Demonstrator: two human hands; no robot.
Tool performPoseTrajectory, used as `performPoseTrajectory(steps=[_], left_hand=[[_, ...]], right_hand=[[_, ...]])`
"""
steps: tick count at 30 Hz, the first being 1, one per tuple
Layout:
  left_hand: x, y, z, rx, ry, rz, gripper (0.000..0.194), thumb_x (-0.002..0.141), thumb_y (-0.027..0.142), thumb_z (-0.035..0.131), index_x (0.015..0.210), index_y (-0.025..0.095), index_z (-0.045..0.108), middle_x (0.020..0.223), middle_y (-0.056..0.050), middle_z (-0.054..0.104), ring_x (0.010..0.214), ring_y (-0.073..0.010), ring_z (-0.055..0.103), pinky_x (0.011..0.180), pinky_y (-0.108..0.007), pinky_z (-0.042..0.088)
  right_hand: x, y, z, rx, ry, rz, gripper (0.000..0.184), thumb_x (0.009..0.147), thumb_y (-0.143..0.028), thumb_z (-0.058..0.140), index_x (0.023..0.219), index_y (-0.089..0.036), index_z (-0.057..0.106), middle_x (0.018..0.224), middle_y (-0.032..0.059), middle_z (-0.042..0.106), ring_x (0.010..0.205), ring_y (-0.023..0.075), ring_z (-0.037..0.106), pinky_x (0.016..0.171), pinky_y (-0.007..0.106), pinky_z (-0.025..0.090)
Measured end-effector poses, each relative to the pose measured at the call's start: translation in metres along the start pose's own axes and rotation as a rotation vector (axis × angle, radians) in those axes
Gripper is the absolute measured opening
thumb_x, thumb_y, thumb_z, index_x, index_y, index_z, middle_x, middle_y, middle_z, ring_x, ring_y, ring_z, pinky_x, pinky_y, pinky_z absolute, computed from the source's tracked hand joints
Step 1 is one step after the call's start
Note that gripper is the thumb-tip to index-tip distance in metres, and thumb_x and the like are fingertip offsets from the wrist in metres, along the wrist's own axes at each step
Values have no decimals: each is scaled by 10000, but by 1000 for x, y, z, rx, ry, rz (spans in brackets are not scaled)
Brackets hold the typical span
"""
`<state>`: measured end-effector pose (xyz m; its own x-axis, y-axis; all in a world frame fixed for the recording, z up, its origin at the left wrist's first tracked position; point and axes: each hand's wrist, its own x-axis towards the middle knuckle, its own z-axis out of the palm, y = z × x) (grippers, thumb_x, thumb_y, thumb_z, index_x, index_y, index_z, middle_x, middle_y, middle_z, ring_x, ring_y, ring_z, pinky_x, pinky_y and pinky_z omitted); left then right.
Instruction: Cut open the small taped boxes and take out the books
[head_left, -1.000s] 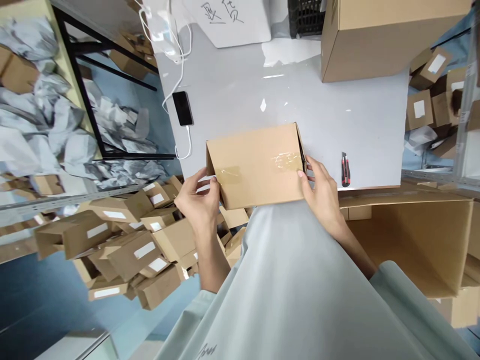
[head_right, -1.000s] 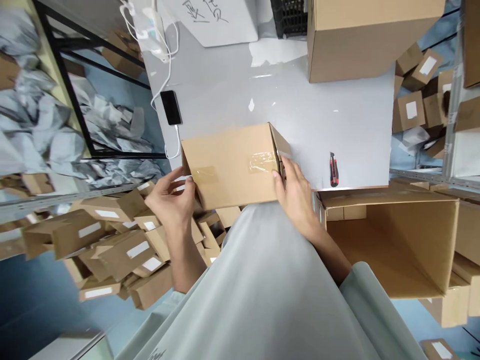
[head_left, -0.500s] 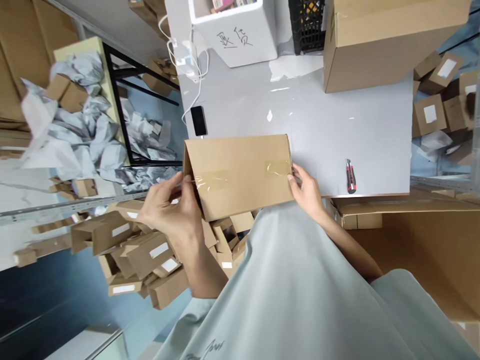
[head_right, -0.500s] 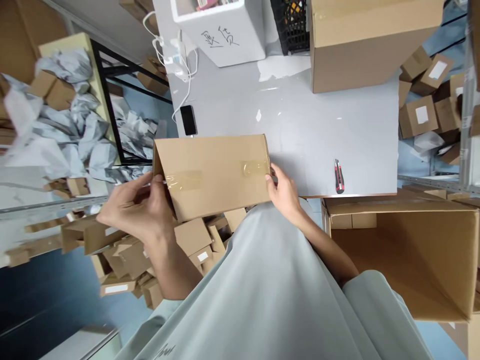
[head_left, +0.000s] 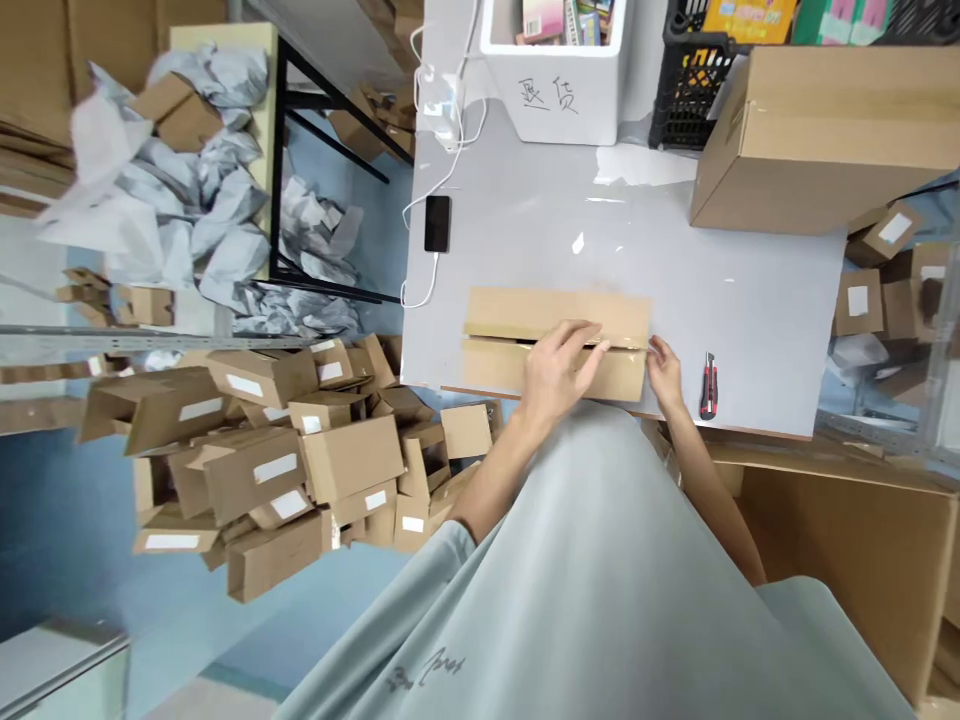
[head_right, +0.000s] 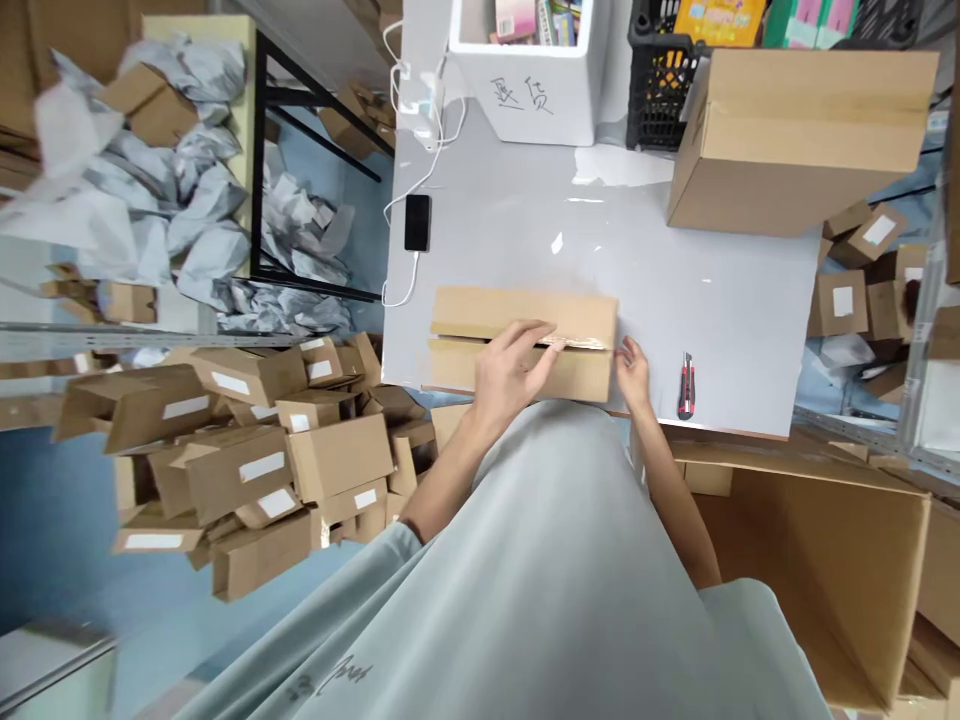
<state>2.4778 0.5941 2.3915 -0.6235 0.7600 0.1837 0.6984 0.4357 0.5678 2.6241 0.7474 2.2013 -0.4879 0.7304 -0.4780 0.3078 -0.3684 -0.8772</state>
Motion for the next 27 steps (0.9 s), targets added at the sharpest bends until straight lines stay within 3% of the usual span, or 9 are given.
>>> performPoseTrajectory(steps=[3,7,11,14,17,20,22,25,27], left_hand=[[0,-33,-21,15,25,-92,269,1171,367,619,1316,209,781,1347,-135,800,1289,-275,760,1150,-427,578],[-2,-105,-59,127,38,-356,392,1122,336,694,1461,141,715,1476,-179,720,1371,-302,683,1230,-465,491],[-16,-153,-79,125,-32,-536,379,1099,330,707,1361,60,744,1149,-150,803,893,-248,721,928,-433,536],[-27,-162,-83,53,-71,-613,338,1101,401,673,1224,106,779,899,-46,764,785,-203,676,812,-360,467],[-35,-159,-85,-135,-21,-684,369,1061,450,653,1214,135,766,720,26,652,734,-189,633,762,-329,456],[-37,-157,-93,-332,1,-687,418,1022,469,656,1270,144,745,605,76,545,630,-183,564,736,-326,487],[-37,-157,-100,-405,-82,-664,424,1000,462,685,1291,159,738,604,78,553,623,-187,578,730,-324,499],[-34,-155,-110,-343,-188,-593,375,947,385,776,1272,203,731,730,46,680,712,-199,655,764,-328,513],[-32,-150,-115,-257,-222,-509,338,943,333,809,1253,225,731,858,14,762,777,-212,691,805,-347,525]], right_hand=[[-10,-16,-27,-56,24,-121,717,911,-702,749,1400,-177,733,1553,250,739,1408,348,747,1209,571,600],[-34,-41,-43,-121,75,-179,683,890,-724,801,1336,-208,772,1386,197,825,1223,325,819,1093,555,671],[-57,-63,-34,-172,44,-152,734,864,-780,815,1317,-202,792,1224,160,847,1078,308,818,928,517,724],[-72,-78,-25,-221,68,-168,708,864,-800,801,1233,-196,818,1216,162,848,1080,309,800,948,524,712],[-85,-91,-22,-236,80,-183,596,902,-774,766,1100,-215,828,1121,128,855,1071,298,802,998,510,688],[-94,-100,-24,-282,83,-147,572,936,-773,723,1075,-226,817,916,75,813,910,270,794,885,464,691],[-93,-105,-27,-332,75,-98,646,893,-777,773,1221,-221,790,842,48,774,767,257,755,771,446,680],[-82,-117,-30,-539,80,-189,881,789,-757,890,1461,-219,704,1040,93,791,774,271,740,768,497,681],[-72,-128,-29,-739,67,-360,890,798,-725,916,1513,-245,693,1369,179,734,1048,341,772,918,576,684]])
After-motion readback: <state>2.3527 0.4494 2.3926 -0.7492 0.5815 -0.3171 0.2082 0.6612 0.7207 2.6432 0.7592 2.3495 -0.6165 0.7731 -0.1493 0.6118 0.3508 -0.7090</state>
